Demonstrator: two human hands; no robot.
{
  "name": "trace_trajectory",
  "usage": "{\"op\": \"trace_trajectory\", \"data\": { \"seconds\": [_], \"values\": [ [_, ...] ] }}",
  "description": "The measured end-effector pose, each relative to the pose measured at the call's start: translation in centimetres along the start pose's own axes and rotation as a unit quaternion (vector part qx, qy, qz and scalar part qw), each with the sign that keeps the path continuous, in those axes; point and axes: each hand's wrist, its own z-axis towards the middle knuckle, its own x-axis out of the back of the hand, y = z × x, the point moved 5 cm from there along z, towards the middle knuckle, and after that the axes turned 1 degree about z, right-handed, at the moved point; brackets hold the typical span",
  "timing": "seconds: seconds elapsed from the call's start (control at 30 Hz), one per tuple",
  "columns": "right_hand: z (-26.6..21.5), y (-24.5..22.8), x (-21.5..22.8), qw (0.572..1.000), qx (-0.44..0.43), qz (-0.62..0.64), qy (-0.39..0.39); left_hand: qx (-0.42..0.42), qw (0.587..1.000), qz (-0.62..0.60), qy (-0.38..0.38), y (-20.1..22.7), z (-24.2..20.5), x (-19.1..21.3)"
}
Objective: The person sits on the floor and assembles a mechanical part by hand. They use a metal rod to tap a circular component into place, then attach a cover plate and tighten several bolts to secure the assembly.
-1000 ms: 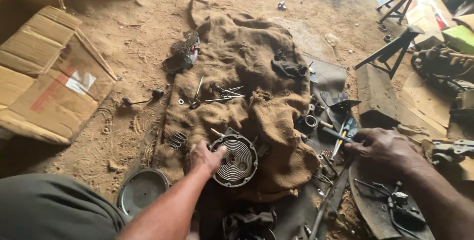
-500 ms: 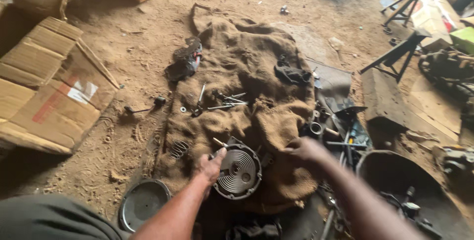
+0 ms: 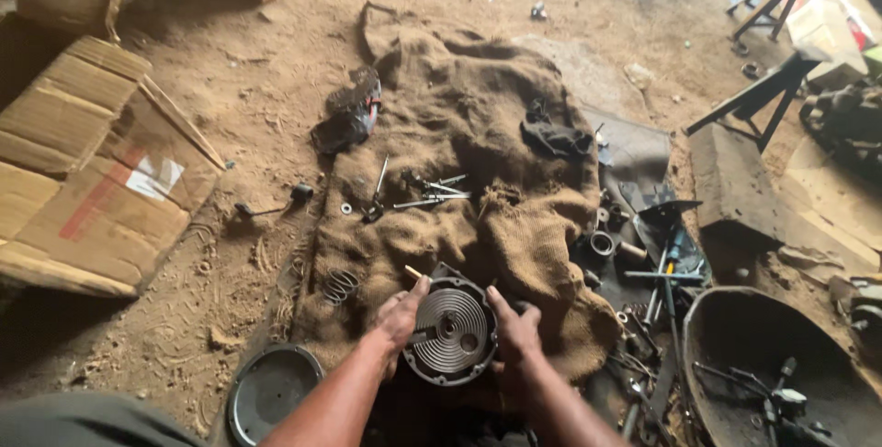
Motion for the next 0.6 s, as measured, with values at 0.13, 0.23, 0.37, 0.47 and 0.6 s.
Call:
{"op": "trace_trajectory", "data": {
  "seconds": [0.13, 0.23, 0.37, 0.47, 0.6],
  "values": [
    [-2.8, -0.3, -1.0, 0.988, 0.044, 0.137, -0.055, -0.055, 0.997, -0.02, -0.044, 0.4, -1.0, 0.1],
    [-5.3, -2.2, -0.7, 0.983, 0.103, 0.147, -0.033, -0.225, 0.97, -0.077, -0.058, 3.1, -0.9, 0.3],
    [-10.5, -9.6, -1.0, 0.926, 0.24, 0.26, -0.134, -0.257, 0.937, -0.231, -0.059, 8.1, -3.2, 0.0],
    [-15.1, -15.4, -0.4, 0.872, 0.328, 0.305, -0.198, -0.333, 0.916, -0.218, -0.056, 12.6, -9.7, -0.4],
    [-19.2, -20.7, 2.4, 0.847, 0.398, 0.313, -0.166, -0.443, 0.841, -0.28, -0.13, 19.1, -20.0, -1.0]
  ]
}}
